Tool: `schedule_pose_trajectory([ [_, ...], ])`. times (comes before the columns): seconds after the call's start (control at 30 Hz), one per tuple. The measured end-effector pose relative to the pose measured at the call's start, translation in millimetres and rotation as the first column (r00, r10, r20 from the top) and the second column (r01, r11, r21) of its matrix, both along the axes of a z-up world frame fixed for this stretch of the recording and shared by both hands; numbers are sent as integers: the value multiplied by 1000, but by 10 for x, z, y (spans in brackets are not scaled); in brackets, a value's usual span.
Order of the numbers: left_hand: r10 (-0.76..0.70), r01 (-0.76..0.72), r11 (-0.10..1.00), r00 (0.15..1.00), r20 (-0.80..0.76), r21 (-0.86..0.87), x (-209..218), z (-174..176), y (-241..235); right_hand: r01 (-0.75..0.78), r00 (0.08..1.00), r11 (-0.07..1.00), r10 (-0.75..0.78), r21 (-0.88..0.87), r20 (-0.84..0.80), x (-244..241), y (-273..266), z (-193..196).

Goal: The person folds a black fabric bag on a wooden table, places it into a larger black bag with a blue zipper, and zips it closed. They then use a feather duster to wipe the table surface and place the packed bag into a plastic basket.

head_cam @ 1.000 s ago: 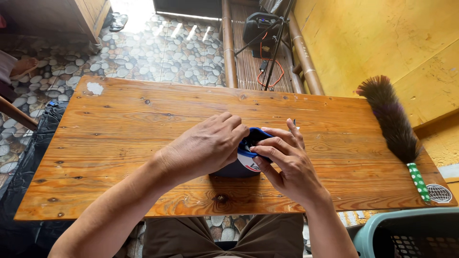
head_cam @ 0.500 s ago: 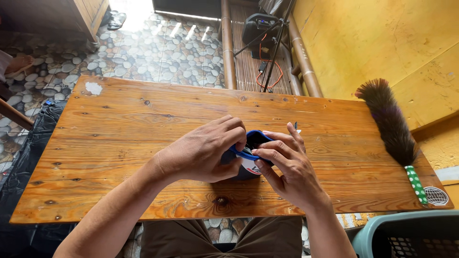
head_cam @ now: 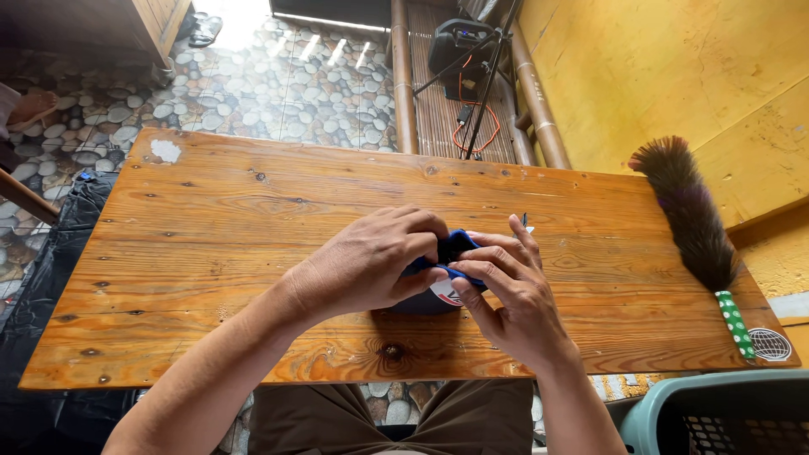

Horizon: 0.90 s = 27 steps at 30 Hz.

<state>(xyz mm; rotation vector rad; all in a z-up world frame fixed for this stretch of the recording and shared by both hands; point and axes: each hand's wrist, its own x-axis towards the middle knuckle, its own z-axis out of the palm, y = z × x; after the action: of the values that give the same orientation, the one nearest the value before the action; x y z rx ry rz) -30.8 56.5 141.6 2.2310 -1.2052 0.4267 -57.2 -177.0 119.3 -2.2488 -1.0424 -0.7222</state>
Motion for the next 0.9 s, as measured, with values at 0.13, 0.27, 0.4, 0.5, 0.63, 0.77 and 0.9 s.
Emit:
schedule_pose_trajectory([
  [0.13,-11,12,1000,999,-42,8,1,-49,-34,4,1000,999,-4,37,5,-4,26,47],
  [0.27,6,-5,1000,999,-50,13,-15,-48,-66,7,999,992,-2,126,-37,60,-48,-53],
  [0.4,10,-10,1000,1000,-8,23,-19,-67,-70,68,989,978,-40,198,-139,77,-93,-79],
  [0.5,4,-5,1000,1000,12,28,-9,-60,-67,45,975,970,9,238,-223,84,-69,-6],
  [0.63,4,-5,1000,1000,13,20,9,-79,-67,-59,962,921,155,385,-224,90,-124,-152],
  [0.77,1,-1,1000,1000,30,8,-2,-81,-77,-50,993,971,74,235,-95,114,-222,-155],
  [0.9,-8,8,1000,1000,18,-4,14,-66,-84,-79,997,988,78,132,13,113,-172,-14],
])
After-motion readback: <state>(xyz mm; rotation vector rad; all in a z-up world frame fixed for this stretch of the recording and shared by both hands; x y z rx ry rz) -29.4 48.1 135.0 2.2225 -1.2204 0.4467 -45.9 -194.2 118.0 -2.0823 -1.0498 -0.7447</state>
